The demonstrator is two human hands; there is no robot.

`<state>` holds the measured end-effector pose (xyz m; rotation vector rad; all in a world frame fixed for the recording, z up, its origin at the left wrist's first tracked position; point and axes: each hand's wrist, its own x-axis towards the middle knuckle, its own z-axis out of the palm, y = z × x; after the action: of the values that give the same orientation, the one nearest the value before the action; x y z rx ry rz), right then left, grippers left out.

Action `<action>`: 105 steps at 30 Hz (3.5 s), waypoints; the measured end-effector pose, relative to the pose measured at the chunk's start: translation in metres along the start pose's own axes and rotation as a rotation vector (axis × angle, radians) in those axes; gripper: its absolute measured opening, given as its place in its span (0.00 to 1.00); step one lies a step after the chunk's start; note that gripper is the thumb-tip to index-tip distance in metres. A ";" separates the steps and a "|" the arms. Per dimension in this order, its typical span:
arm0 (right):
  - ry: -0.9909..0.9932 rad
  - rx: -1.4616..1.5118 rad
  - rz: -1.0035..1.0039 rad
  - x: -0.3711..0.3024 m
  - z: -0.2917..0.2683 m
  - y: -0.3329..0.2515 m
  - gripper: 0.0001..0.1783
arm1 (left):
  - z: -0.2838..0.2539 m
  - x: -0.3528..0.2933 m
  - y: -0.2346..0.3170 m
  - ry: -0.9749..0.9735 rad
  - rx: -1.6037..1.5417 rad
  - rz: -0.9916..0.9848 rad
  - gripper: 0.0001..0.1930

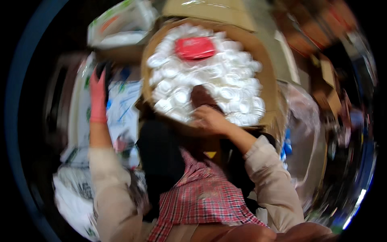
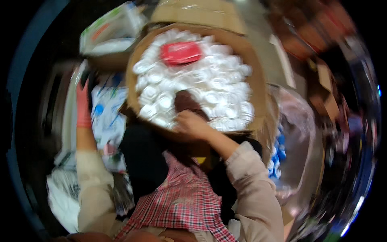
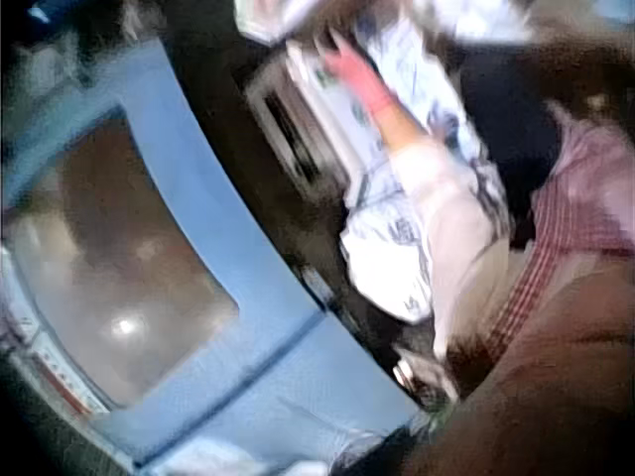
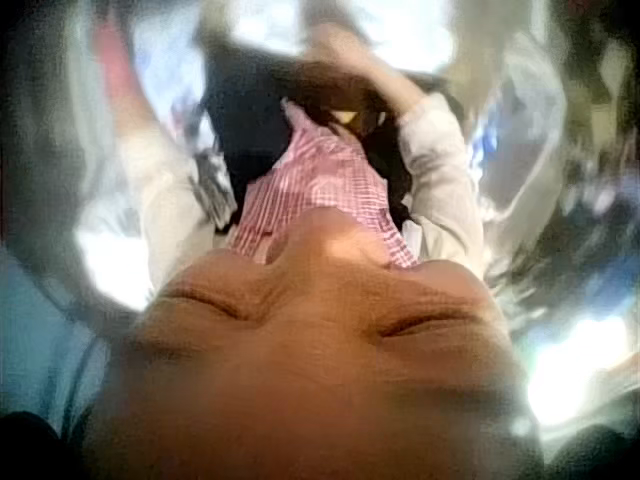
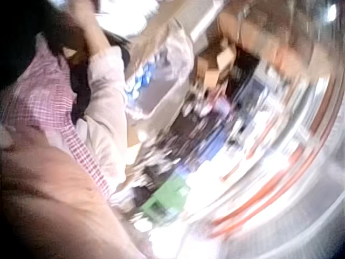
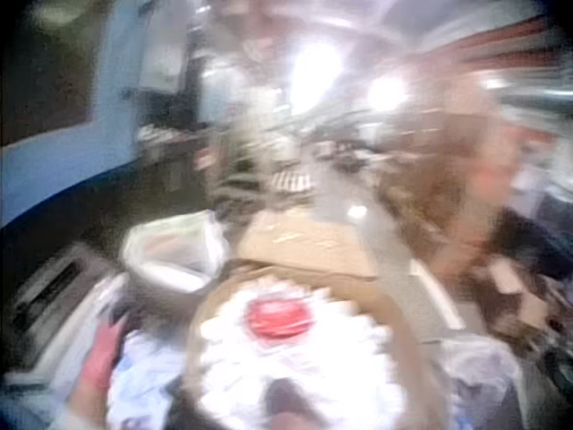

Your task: The person repeatedly picks white plastic bowls and blue lids from a cardboard box, wipes the rim of each bowl with a brown cloth, and screws the lid onto the bowl. The assembled units are placed into a nearby bin. The process is repeated continuously throughout the clip.

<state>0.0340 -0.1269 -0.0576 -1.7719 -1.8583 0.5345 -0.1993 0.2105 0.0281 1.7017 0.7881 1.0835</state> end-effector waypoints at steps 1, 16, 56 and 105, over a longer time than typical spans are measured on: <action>0.025 0.038 0.020 0.001 0.006 -0.004 0.18 | -0.027 0.008 -0.026 0.023 -0.053 -0.063 0.17; -0.345 -0.150 0.006 0.034 -0.010 -0.033 0.23 | -0.166 -0.012 -0.408 -0.144 1.264 -0.532 0.19; 0.031 -0.349 0.227 0.012 -0.011 0.044 0.30 | 0.078 0.015 -0.101 -0.445 0.094 0.101 0.25; 0.422 0.168 0.571 -0.042 -0.130 0.023 0.17 | 0.307 -0.075 -0.048 -0.608 1.033 0.499 0.43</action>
<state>0.1321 -0.1759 0.0268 -2.0969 -0.9920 0.4527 0.0501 0.0505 -0.0921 3.0198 0.5396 0.3392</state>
